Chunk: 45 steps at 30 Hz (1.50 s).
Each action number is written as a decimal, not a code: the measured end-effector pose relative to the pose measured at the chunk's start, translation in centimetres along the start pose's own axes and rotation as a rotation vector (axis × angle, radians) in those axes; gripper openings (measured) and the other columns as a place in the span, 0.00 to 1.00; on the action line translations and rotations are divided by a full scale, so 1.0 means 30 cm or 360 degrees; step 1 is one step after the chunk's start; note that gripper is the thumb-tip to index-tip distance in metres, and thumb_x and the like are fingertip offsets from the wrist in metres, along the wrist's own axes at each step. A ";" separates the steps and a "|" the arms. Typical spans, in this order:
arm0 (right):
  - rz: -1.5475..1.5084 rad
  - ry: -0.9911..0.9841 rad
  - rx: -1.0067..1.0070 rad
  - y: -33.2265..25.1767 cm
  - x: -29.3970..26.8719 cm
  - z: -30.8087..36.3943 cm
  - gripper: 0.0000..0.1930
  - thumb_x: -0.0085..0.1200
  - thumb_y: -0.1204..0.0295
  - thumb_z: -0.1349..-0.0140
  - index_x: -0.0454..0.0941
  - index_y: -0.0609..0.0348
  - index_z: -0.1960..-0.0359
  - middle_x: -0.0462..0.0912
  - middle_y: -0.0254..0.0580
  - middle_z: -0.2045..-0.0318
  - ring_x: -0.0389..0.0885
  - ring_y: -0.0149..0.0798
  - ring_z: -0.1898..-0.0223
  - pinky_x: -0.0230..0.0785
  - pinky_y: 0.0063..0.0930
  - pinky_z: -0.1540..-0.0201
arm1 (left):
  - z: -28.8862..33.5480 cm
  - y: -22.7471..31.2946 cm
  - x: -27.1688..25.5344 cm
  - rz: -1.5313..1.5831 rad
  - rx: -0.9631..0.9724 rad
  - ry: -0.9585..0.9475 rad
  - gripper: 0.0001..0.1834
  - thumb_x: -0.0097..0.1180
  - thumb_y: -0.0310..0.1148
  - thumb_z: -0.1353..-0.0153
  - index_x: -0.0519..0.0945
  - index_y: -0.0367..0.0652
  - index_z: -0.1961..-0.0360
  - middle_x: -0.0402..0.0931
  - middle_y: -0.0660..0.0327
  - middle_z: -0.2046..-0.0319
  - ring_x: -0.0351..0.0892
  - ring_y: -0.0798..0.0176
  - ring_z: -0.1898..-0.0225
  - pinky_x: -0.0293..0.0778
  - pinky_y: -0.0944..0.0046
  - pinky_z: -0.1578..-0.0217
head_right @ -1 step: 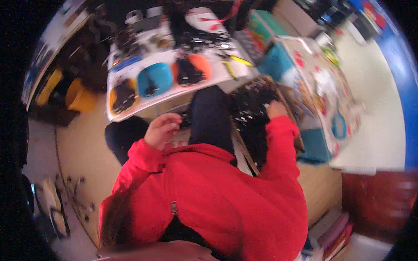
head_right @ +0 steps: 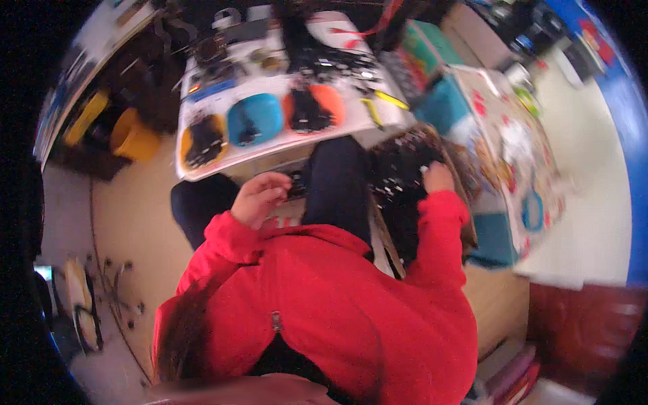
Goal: The person repeatedly picks small black cable-like items from trays, attaches white connectors to their ends, and places the finished items into a cardboard box. The process is continuous and repetitive throughout the clip.
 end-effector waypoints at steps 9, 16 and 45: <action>-0.1537 -0.0467 -0.0803 -0.858 -0.171 0.103 0.07 0.53 0.74 0.38 0.78 0.62 0.60 0.81 0.42 0.73 0.79 0.32 0.73 0.71 0.26 0.68 | -0.038 0.119 -0.224 -0.0360 0.0220 0.0020 0.09 0.52 0.26 0.37 0.78 0.38 0.56 0.78 0.64 0.67 0.72 0.75 0.70 0.69 0.74 0.69; -0.1115 -0.0449 -0.1080 -1.592 -0.074 -0.101 0.10 0.54 0.71 0.41 0.81 0.65 0.63 0.83 0.48 0.74 0.82 0.40 0.73 0.72 0.31 0.67 | -0.047 0.007 -0.347 -0.0669 -0.0010 -0.0644 0.11 0.52 0.34 0.33 0.77 0.37 0.56 0.77 0.65 0.69 0.75 0.73 0.66 0.72 0.70 0.65; -0.1584 -0.0310 -0.0999 -1.402 -0.371 0.310 0.06 0.60 0.78 0.45 0.74 0.63 0.73 0.77 0.33 0.83 0.73 0.23 0.82 0.65 0.19 0.77 | 0.101 0.410 -0.199 0.0294 0.0995 0.0356 0.08 0.56 0.27 0.37 0.80 0.35 0.59 0.80 0.64 0.67 0.74 0.74 0.63 0.70 0.72 0.59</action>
Point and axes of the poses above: each hand's wrist, its own z-axis away from the middle knuckle, its own x-axis out of the palm, y = z × x, the point moved 5 cm from there along -z, towards the middle knuckle
